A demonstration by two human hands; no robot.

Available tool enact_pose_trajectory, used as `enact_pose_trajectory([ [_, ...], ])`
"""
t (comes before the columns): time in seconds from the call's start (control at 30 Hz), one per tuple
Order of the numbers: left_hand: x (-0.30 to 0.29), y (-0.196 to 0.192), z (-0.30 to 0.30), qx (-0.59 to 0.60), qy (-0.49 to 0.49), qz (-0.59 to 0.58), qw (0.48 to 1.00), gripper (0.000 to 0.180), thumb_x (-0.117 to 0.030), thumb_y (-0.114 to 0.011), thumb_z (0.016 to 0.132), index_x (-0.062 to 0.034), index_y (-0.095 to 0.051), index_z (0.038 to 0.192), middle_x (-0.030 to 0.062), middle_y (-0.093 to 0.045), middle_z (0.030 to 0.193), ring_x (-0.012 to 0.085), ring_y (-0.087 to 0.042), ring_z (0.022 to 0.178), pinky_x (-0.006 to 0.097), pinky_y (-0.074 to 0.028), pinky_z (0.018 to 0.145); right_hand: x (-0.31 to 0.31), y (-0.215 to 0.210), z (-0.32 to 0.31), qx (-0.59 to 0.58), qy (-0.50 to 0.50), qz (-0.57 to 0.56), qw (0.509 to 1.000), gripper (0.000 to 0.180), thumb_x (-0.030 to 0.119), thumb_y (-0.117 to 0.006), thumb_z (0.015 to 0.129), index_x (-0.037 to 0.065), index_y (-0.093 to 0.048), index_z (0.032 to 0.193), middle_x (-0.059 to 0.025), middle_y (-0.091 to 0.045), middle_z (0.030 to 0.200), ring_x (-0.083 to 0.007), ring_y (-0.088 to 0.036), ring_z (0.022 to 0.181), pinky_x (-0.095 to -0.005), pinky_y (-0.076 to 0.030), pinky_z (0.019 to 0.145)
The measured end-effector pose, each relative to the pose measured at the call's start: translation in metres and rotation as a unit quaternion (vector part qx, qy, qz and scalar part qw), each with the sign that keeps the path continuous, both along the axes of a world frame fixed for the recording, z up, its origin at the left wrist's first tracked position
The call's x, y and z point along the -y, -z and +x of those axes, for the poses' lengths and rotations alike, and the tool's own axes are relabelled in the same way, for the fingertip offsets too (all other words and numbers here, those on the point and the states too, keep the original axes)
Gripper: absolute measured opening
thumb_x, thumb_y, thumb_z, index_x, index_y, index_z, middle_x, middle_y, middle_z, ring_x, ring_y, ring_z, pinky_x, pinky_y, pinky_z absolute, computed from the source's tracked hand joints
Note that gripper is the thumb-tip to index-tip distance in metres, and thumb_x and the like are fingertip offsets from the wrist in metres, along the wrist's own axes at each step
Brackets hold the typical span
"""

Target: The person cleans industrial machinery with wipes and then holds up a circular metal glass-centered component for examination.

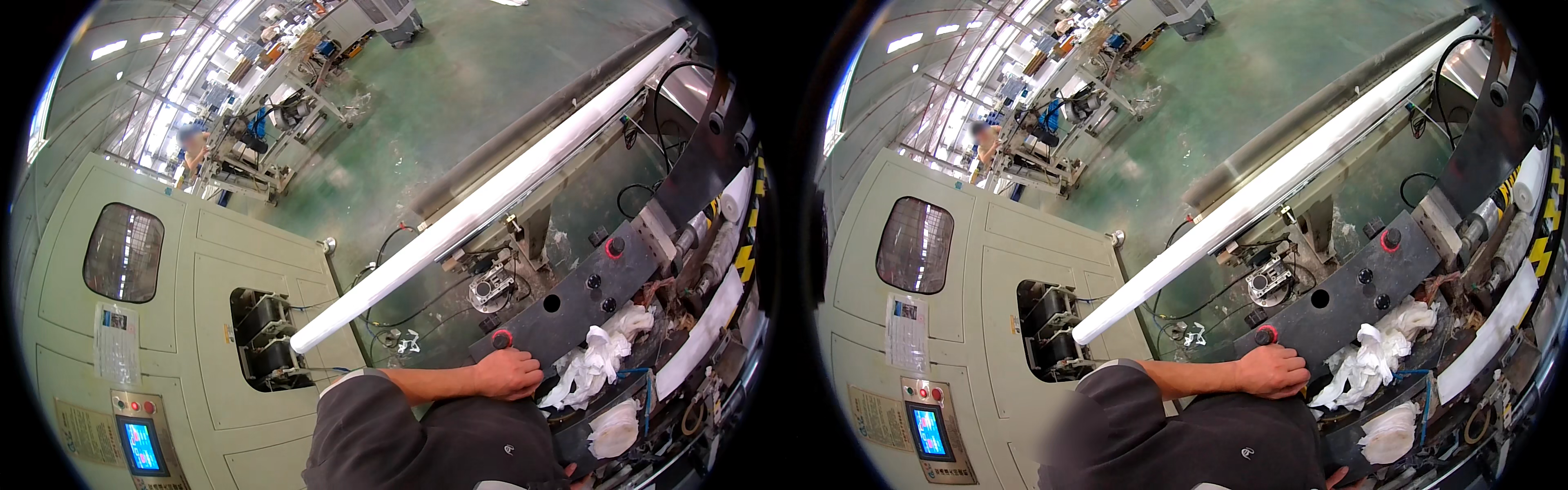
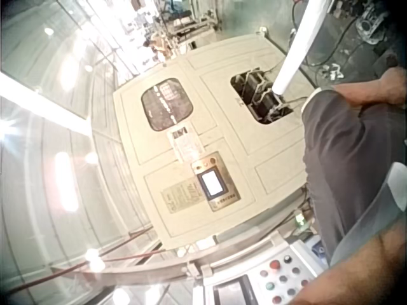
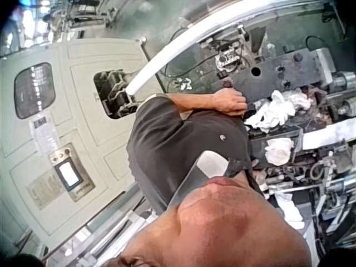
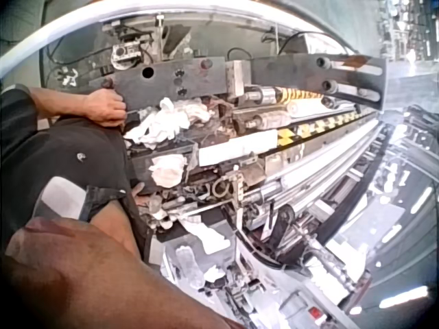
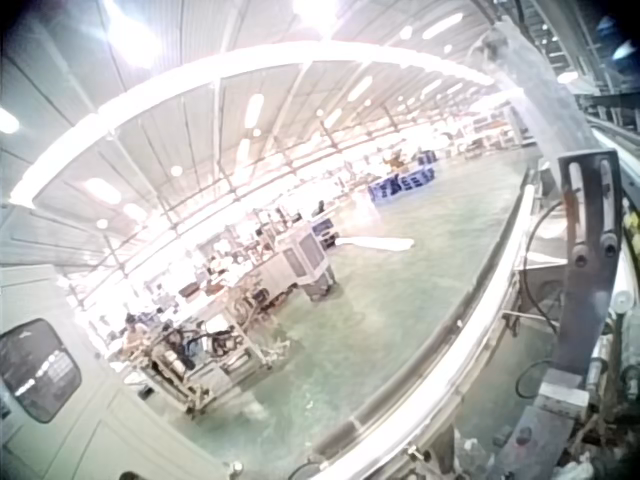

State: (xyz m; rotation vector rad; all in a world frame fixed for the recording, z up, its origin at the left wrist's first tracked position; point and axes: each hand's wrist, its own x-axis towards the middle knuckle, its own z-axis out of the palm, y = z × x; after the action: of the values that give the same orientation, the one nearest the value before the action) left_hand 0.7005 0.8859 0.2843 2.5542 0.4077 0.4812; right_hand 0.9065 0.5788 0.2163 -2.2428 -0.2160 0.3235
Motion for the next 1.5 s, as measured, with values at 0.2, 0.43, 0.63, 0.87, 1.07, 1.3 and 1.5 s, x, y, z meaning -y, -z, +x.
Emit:
enact_pose_trajectory([
  [0.2, -0.0004, -0.0002, 0.0004, 0.002, 0.000, 0.002, 1.000, 0.020, -0.020, -0.071, 0.085, -0.0110, -0.053, 0.083, 0.0043, -0.049, 0.078, 0.0219, -0.055, 0.070, 0.036, -0.047, 0.059, -0.0001, -0.0006, -0.0002, 0.000, 0.001, -0.001, 1.000, 0.071, 0.038, -0.074, 0.090, 0.003, -0.045, 0.144, -0.0197, -0.053, 0.136, -0.0334, -0.053, 0.120, -0.0421, -0.044, 0.101],
  [0.43, -0.0004, -0.0014, 0.0000, -0.006, 0.000, 0.001, 1.000, 0.020, -0.020, -0.071, 0.084, -0.0108, -0.054, 0.084, 0.0042, -0.049, 0.078, 0.0217, -0.055, 0.070, 0.036, -0.047, 0.060, -0.0016, -0.0007, -0.0011, -0.001, 0.002, -0.002, 1.000, 0.071, 0.038, -0.074, 0.090, 0.003, -0.045, 0.145, -0.0197, -0.053, 0.137, -0.0331, -0.053, 0.120, -0.0420, -0.044, 0.102],
  [0.63, 0.0001, -0.0004, 0.0004, -0.004, -0.002, 0.001, 1.000, 0.019, -0.020, -0.071, 0.085, -0.0110, -0.055, 0.085, 0.0042, -0.049, 0.078, 0.0215, -0.055, 0.070, 0.036, -0.047, 0.060, -0.0016, -0.0011, -0.0009, -0.001, 0.003, -0.001, 1.000, 0.071, 0.038, -0.073, 0.090, 0.003, -0.045, 0.145, -0.0196, -0.052, 0.137, -0.0329, -0.053, 0.121, -0.0419, -0.043, 0.102],
  [0.87, 0.0002, -0.0001, 0.0002, -0.008, 0.000, -0.003, 1.000, 0.019, -0.021, -0.071, 0.085, -0.0110, -0.055, 0.085, 0.0042, -0.050, 0.079, 0.0215, -0.056, 0.071, 0.036, -0.047, 0.061, -0.0007, -0.0005, 0.0001, 0.000, 0.003, 0.001, 1.000, 0.071, 0.037, -0.073, 0.091, 0.002, -0.044, 0.145, -0.0195, -0.052, 0.138, -0.0327, -0.052, 0.121, -0.0418, -0.043, 0.103],
  [1.07, 0.0003, -0.0008, -0.0003, -0.009, -0.001, -0.002, 1.000, 0.019, -0.021, -0.071, 0.084, -0.0109, -0.055, 0.085, 0.0044, -0.050, 0.078, 0.0218, -0.056, 0.070, 0.036, -0.047, 0.061, -0.0007, 0.0000, 0.0001, -0.001, 0.002, 0.000, 1.000, 0.071, 0.037, -0.073, 0.091, 0.002, -0.044, 0.145, -0.0195, -0.051, 0.139, -0.0325, -0.052, 0.122, -0.0417, -0.043, 0.103],
  [1.3, 0.0001, -0.0014, 0.0005, 0.002, -0.003, -0.003, 1.000, 0.020, -0.020, -0.072, 0.084, -0.0108, -0.054, 0.085, 0.0046, -0.050, 0.078, 0.0221, -0.056, 0.070, 0.037, -0.048, 0.060, -0.0001, 0.0002, 0.0008, -0.002, 0.001, 0.001, 1.000, 0.071, 0.037, -0.073, 0.091, 0.002, -0.043, 0.146, -0.0194, -0.051, 0.139, -0.0322, -0.052, 0.122, -0.0416, -0.042, 0.103],
  [1.5, 0.0001, -0.0002, -0.0003, -0.001, 0.000, -0.004, 1.000, 0.020, -0.020, -0.072, 0.084, -0.0110, -0.054, 0.085, 0.0045, -0.050, 0.078, 0.0222, -0.055, 0.070, 0.037, -0.048, 0.060, 0.0004, 0.0005, 0.0016, -0.001, 0.002, 0.003, 1.000, 0.071, 0.037, -0.073, 0.091, 0.002, -0.043, 0.146, -0.0194, -0.050, 0.140, -0.0320, -0.051, 0.123, -0.0415, -0.042, 0.104],
])
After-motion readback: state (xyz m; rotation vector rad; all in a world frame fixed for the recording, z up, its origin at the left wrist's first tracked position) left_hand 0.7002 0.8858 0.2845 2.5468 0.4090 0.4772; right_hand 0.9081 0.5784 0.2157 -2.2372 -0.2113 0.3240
